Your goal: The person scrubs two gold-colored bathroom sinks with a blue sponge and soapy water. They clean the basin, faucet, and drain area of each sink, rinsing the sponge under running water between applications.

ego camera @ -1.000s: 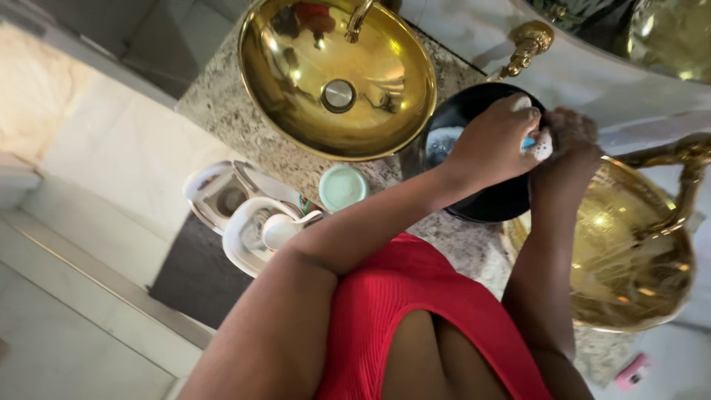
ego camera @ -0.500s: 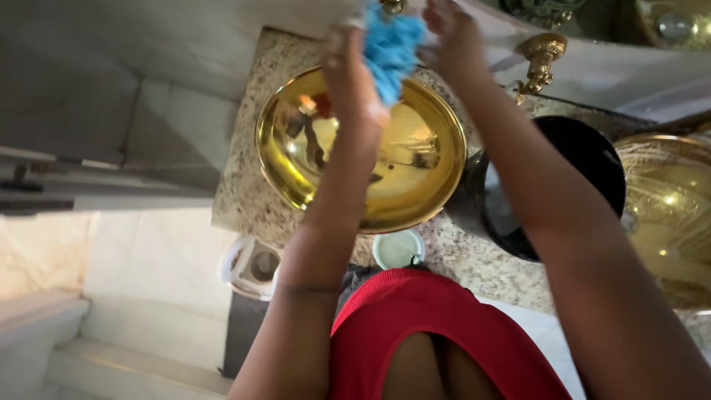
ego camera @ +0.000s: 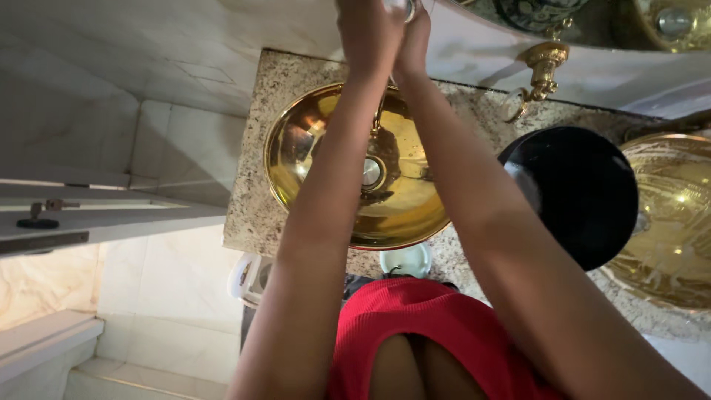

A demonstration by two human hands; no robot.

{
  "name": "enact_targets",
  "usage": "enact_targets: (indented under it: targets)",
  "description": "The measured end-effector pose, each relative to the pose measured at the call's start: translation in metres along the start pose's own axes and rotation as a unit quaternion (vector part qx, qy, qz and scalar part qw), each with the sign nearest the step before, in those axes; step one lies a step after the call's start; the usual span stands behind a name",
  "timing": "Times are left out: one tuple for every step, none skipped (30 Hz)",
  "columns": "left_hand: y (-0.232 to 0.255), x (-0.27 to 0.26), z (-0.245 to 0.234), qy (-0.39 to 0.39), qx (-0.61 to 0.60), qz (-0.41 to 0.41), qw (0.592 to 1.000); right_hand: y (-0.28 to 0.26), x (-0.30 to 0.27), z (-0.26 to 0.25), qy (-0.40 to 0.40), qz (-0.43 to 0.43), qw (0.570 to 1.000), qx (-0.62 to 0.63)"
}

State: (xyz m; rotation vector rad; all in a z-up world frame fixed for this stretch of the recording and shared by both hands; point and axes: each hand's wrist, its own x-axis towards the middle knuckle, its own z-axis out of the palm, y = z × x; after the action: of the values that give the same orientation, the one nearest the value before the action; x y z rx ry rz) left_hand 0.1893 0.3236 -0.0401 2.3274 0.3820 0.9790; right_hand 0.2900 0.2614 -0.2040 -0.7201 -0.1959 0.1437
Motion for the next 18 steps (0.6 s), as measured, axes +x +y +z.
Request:
enact_targets:
  targets:
    - [0.002,-0.006,-0.003,0.003,0.018,0.107,0.994,0.007,0.003,-0.001,0.025,0.015,1.000,0.010]
    - [0.002,-0.007,-0.006,0.007,0.036,0.215,0.976,0.013,0.010,0.002,0.047,0.026,0.998,0.022]
    - [0.001,-0.006,-0.008,0.010,0.056,0.320,0.946,0.017,0.015,0.006,0.070,0.038,0.996,0.033]
    - [-0.002,-0.007,-0.009,-0.007,0.019,0.266,0.964,0.019,0.010,0.006,0.097,0.052,0.993,0.042]
    - [-0.008,-0.002,-0.011,-0.022,-0.019,0.209,0.977,0.020,0.004,0.006,0.124,0.066,0.989,0.051]
    - [-0.012,0.009,-0.008,-0.035,-0.059,0.157,0.985,0.017,0.005,0.008,0.150,0.073,0.984,0.059]
    - [-0.014,0.022,-0.003,-0.078,-0.048,0.079,0.993,0.013,0.005,0.011,0.100,0.041,0.992,0.064]
    - [-0.014,0.030,0.001,-0.124,-0.036,-0.002,0.992,0.011,0.002,0.014,0.053,0.010,0.996,0.068]
    - [-0.011,0.033,0.005,-0.169,-0.024,-0.083,0.982,0.009,-0.001,0.018,0.007,-0.023,0.997,0.073]
    - [-0.011,0.028,0.004,-0.155,0.016,-0.074,0.985,0.010,-0.009,0.021,0.019,-0.014,0.998,0.051]
    - [-0.008,0.020,0.003,-0.140,0.057,-0.065,0.986,0.012,-0.016,0.023,0.031,-0.006,0.999,0.028]
    - [-0.003,0.018,0.003,-0.122,0.095,-0.052,0.987,0.011,-0.015,0.027,0.040,-0.001,0.999,0.006]
    - [0.000,0.008,-0.003,-0.033,0.106,0.070,0.991,0.012,-0.014,0.030,-0.001,-0.055,0.998,-0.040]
    - [0.003,-0.004,-0.008,0.053,0.115,0.190,0.974,0.012,-0.014,0.029,-0.042,-0.106,0.990,-0.085]
    - [0.004,-0.009,-0.014,0.138,0.122,0.305,0.934,0.013,-0.016,0.027,-0.084,-0.155,0.976,-0.130]
    - [0.006,-0.009,-0.018,0.113,0.107,0.273,0.949,0.013,-0.013,0.026,-0.042,-0.126,0.985,-0.107]
    - [0.008,-0.003,-0.020,0.088,0.092,0.240,0.962,0.014,-0.009,0.024,0.001,-0.095,0.992,-0.083]
    - [0.007,0.001,-0.024,0.062,0.077,0.208,0.973,0.018,-0.007,0.023,0.043,-0.064,0.995,-0.058]
